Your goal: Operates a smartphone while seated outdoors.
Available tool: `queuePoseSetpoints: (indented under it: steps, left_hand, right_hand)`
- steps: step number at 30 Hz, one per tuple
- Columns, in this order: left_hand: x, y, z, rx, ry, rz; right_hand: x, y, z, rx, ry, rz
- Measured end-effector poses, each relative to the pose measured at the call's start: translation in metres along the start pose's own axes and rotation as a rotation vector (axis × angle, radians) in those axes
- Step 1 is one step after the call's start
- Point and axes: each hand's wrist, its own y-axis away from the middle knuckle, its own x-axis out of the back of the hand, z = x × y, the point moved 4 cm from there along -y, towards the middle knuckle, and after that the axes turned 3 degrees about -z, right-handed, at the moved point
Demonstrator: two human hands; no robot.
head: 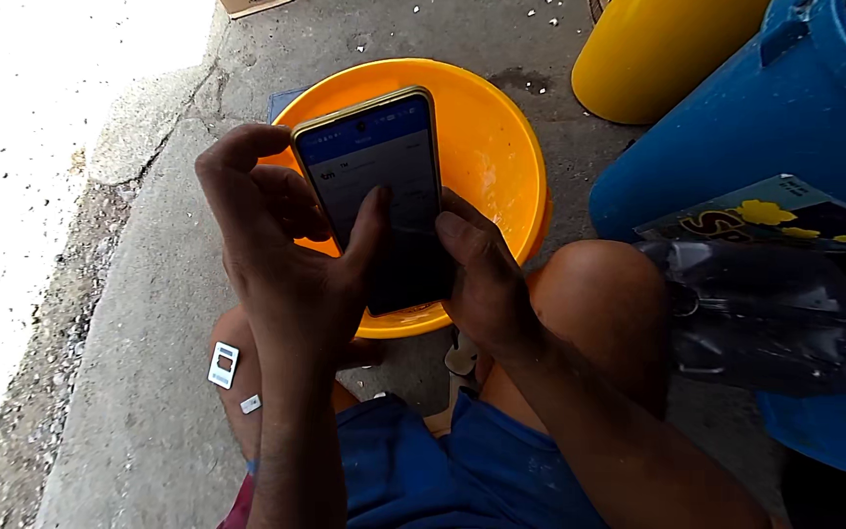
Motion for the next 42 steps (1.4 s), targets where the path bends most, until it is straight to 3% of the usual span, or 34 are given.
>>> queuePoseSetpoints:
  steps: [21,42]
  left_hand:
    - [0.014,0.0,0.002,-0.038,0.143,-0.09]
    - [0.001,-0.001,0.008,-0.01,0.029,-0.024]
  right_hand:
    - [0.001,0.001,-0.003,0.007,-0.035,-0.031]
    - [0.003,0.001,-0.003,0.006,-0.036,-0.034]
